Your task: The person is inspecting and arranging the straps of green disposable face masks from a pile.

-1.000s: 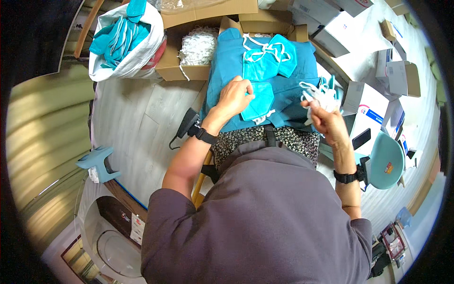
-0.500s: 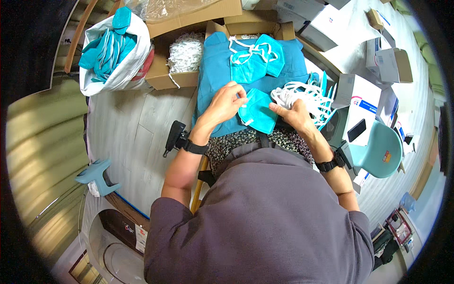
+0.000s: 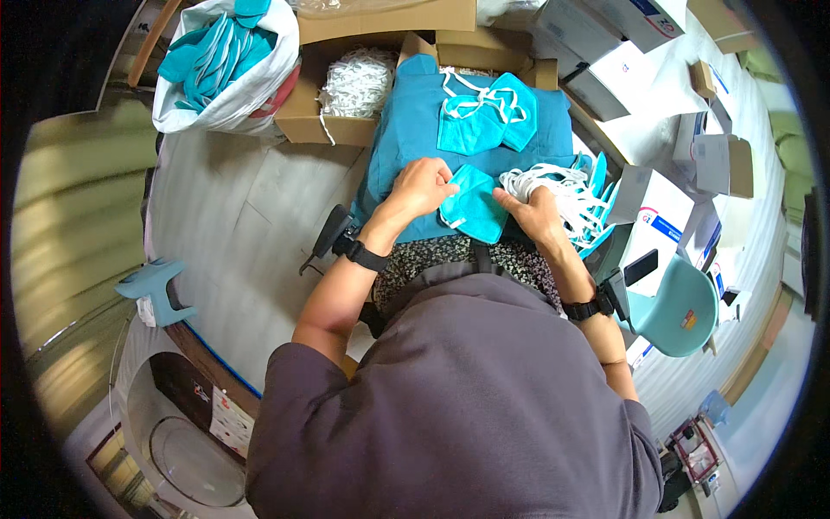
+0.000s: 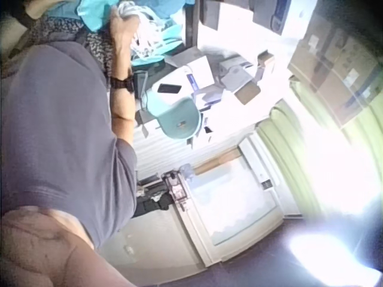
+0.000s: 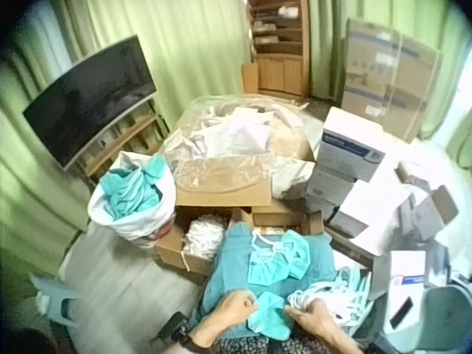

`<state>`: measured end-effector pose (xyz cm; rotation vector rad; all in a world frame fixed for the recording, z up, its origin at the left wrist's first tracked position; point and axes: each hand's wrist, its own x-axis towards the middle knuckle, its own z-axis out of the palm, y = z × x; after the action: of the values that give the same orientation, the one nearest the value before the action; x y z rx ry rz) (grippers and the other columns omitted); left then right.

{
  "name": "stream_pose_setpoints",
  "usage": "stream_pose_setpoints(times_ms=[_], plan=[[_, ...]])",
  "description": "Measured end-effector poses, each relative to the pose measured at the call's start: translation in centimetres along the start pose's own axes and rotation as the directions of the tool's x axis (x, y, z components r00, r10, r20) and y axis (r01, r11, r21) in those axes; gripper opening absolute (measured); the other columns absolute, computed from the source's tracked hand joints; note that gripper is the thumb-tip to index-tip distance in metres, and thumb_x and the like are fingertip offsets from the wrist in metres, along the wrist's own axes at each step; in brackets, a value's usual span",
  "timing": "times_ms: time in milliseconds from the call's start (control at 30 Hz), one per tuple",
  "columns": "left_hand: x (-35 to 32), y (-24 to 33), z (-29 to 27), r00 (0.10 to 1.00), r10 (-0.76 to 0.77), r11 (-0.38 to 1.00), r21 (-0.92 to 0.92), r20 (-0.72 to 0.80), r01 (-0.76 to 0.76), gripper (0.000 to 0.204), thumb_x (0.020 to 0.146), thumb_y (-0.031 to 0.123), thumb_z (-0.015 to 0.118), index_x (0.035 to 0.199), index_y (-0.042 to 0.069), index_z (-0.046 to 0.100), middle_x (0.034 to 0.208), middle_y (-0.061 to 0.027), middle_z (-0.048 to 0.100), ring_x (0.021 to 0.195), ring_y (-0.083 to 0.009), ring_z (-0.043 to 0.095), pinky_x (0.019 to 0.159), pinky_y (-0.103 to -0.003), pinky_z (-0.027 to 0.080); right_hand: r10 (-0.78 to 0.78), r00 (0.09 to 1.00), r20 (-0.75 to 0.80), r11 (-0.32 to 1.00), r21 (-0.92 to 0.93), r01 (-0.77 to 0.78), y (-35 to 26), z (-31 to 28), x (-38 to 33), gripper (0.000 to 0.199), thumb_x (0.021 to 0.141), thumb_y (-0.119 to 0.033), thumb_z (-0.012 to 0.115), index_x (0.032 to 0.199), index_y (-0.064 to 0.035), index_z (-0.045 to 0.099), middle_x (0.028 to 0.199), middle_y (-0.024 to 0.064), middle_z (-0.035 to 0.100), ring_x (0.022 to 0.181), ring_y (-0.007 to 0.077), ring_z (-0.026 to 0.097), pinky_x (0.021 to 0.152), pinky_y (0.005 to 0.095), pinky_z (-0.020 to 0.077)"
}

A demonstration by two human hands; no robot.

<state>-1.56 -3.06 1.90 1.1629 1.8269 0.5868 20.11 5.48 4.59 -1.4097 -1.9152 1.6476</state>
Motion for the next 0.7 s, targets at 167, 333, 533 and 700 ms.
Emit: stream_pose_setpoints(times_ms=[167, 333, 533, 700], plan=[[-2.0, 4.4, -1.3, 0.997, 0.053, 0.952, -0.3, -0.047, -0.065, 0.016, 0.083, 0.011, 0.076, 0.089, 0.002, 0.065, 0.062, 0.0057, 0.056, 0.058, -0.0021, 0.05, 0.051, -0.022, 0.04, -0.057, 0.985, -0.165, 0.99, 0.117, 0.077, -0.5, -0.6, -1.1, 0.018, 0.083, -0.013, 0.076, 0.085, 0.0002, 0.065, 0.079, -0.0008, 0.062, 0.073, 0.0091, 0.052, 0.063, 0.0278, 0.0435], [-0.9, 6.1, 0.5, 0.971, 0.215, 0.675, -0.704, -0.101, -0.223, 0.016, 0.088, 0.009, 0.072, 0.095, -0.002, 0.062, 0.082, -0.0014, 0.064, 0.073, -0.0045, 0.059, 0.061, -0.021, 0.05, -0.16, 0.856, -0.491, 0.906, 0.27, 0.324, -3.6, -3.1, -1.0, 0.01, 0.09, -0.01, 0.07, 0.092, -0.0001, 0.067, 0.084, -0.0022, 0.063, 0.077, 0.0057, 0.054, 0.066, 0.0227, 0.0424], [-1.0, 8.9, 1.0, 0.936, 0.352, 0.691, -0.68, 0.017, -0.248, 0.026, 0.082, 0.014, 0.078, 0.099, 0.001, 0.065, 0.081, 0.0015, 0.059, 0.067, -0.0041, 0.052, 0.059, -0.019, 0.043, -0.092, 0.855, -0.51, 0.884, 0.354, 0.306, -2.9, -7.2, -0.4, 0.007, 0.092, -0.009, 0.067, 0.093, -0.0015, 0.067, 0.087, -0.0003, 0.065, 0.076, 0.0056, 0.055, 0.069, 0.0216, 0.043], [-0.5, 8.3, 2.3, 0.836, 0.548, 0.762, -0.435, 0.036, -0.48, 0.02, 0.081, 0.023, 0.079, 0.086, 0.007, 0.067, 0.073, 0.0021, 0.046, 0.068, -0.0067, 0.047, 0.059, -0.024, 0.041, -0.011, 0.901, -0.434, 0.833, 0.495, 0.248, -3.4, -8.3, -0.8, 0.009, 0.092, -0.008, 0.067, 0.098, -0.0012, 0.067, 0.089, 0.0023, 0.068, 0.077, 0.0083, 0.061, 0.07, 0.0229, 0.0474]])
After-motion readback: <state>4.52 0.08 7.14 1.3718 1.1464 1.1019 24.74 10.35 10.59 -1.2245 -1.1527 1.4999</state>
